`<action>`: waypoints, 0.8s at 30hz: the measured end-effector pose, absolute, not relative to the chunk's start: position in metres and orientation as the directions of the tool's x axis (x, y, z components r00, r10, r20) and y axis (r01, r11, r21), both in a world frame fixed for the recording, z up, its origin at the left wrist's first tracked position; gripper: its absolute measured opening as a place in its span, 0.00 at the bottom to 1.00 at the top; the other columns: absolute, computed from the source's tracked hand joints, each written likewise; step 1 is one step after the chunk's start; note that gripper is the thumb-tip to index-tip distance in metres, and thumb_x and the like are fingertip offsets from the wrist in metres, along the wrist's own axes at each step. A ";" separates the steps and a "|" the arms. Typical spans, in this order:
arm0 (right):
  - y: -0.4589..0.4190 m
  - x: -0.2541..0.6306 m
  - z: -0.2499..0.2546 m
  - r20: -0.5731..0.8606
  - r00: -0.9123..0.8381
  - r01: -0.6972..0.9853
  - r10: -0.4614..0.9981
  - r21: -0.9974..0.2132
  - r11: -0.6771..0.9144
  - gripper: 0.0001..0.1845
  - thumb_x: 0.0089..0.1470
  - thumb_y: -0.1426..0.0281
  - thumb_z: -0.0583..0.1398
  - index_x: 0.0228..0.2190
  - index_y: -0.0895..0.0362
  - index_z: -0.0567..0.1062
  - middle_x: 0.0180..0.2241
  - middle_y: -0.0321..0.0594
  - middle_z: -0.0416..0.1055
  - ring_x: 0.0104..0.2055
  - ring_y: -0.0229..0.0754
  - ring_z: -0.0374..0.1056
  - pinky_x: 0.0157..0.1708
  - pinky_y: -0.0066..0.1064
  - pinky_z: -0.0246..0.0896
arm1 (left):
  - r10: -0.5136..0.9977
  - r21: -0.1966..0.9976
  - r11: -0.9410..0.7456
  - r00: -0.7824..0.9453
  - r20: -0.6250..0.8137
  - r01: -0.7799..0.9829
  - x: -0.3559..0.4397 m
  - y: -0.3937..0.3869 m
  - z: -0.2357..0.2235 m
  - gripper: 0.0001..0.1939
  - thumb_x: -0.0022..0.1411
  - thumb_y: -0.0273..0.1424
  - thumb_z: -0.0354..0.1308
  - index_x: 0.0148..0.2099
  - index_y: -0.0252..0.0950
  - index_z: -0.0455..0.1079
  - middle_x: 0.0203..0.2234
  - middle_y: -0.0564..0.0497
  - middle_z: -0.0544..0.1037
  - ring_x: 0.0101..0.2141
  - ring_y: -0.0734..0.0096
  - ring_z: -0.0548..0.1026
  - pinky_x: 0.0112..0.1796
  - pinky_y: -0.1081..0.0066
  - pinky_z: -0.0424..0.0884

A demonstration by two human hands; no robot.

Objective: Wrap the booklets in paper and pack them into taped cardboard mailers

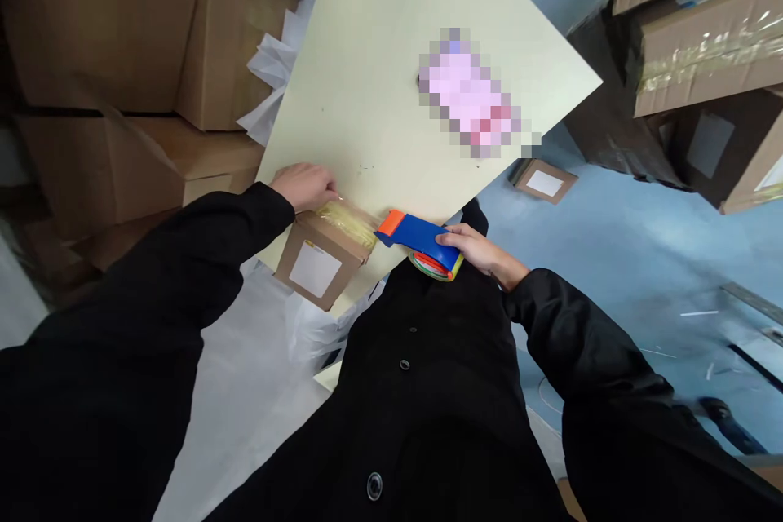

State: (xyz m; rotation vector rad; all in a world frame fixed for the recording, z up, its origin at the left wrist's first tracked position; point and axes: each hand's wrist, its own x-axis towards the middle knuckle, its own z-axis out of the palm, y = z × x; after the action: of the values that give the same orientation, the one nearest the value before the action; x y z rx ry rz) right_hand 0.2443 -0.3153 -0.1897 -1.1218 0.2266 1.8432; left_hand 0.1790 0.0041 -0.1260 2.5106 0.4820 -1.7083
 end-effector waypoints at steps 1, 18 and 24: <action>-0.317 0.242 -0.191 -0.770 -0.152 -0.788 0.620 -0.284 -0.546 0.14 0.42 0.60 0.66 0.25 0.59 0.78 0.25 0.40 0.77 0.25 0.40 0.70 0.31 0.31 0.66 | 0.227 -0.135 -0.950 0.328 -0.917 0.282 0.179 0.001 -0.125 0.15 0.57 0.38 0.54 0.42 0.39 0.77 0.40 0.43 0.79 0.43 0.55 0.74 0.43 0.62 0.67; -0.314 0.228 -0.197 -0.804 -0.250 -0.871 0.539 -0.056 -0.488 0.08 0.39 0.68 0.66 0.23 0.61 0.75 0.22 0.40 0.75 0.22 0.38 0.69 0.25 0.28 0.67 | 0.181 -0.179 -0.930 -0.025 -0.983 0.320 0.200 0.030 -0.160 0.16 0.43 0.43 0.65 0.30 0.36 0.78 0.24 0.46 0.77 0.37 0.54 0.75 0.38 0.65 0.66; -0.315 0.227 -0.201 -0.814 -0.239 -0.874 0.530 -0.058 -0.483 0.08 0.40 0.69 0.67 0.22 0.60 0.74 0.20 0.39 0.74 0.21 0.37 0.68 0.22 0.26 0.66 | 0.197 -0.205 -0.945 -0.055 -0.979 0.254 0.200 0.034 -0.173 0.25 0.38 0.49 0.67 0.34 0.34 0.79 0.27 0.43 0.78 0.39 0.51 0.75 0.38 0.65 0.66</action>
State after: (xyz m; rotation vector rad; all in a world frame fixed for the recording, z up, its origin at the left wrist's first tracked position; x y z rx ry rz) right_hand 0.2272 -0.3150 -0.2009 -1.0027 0.5180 1.8649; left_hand 0.2004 0.0345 -0.1735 2.1311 0.5095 -2.1952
